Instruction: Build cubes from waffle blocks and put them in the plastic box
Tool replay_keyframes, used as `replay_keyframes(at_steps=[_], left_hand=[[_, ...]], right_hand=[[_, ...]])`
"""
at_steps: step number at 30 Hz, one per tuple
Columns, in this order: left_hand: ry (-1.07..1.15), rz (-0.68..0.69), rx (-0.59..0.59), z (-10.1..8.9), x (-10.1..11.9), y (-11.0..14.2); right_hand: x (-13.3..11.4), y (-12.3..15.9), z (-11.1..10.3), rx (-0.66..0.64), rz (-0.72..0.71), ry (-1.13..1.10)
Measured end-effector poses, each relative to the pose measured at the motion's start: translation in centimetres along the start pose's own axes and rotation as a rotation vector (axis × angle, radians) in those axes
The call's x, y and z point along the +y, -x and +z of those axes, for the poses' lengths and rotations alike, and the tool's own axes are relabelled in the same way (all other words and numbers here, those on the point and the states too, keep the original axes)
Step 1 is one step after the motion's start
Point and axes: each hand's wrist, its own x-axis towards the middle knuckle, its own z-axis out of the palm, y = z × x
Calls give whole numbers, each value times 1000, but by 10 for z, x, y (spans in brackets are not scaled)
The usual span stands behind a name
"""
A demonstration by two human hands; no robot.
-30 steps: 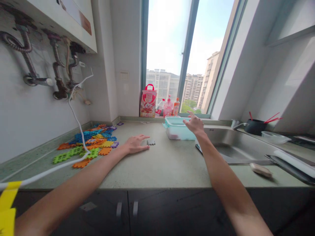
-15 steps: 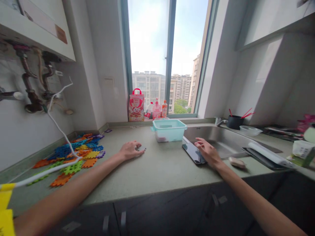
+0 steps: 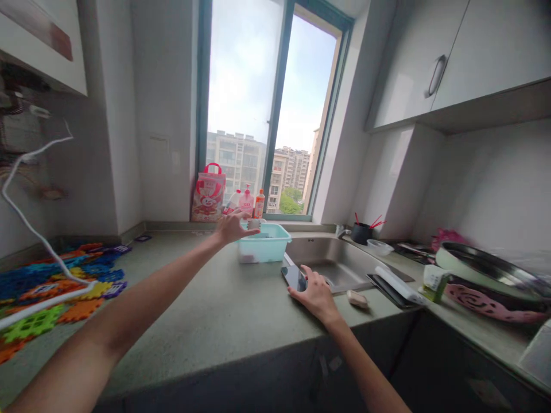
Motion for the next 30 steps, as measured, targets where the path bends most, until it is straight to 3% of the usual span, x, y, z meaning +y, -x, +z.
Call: replay_keyframes(at_steps=[3,6,11,14,17,19,21,26,30], left_hand=[[-1,8,36,4,0,1],[-2,119,-5,-2,-1,33],[-65,210,-340,-34,-22,112],[-77,164,-481,-59,-47,155],[-19,-31,-526,-77,-71,183],[45,-208,-532,-81,-81,192],[81,-284,-537,-80,-86,195],[98,-139,-613,-71,-83,190],[126,-126,-614,-67,-87,190]], right_hand=[[-6,1,-1,1,33,15],[-14,1,0,-24,50,56],[-5,-3,1,-80,79,5],[19,-12,0,-145,84,-206],[44,-25,0,-208,44,-431],[54,-33,0,-212,57,-538],[58,-39,1,-198,78,-600],[56,-39,2,-160,66,-656],[60,-37,3,-165,-36,-673]])
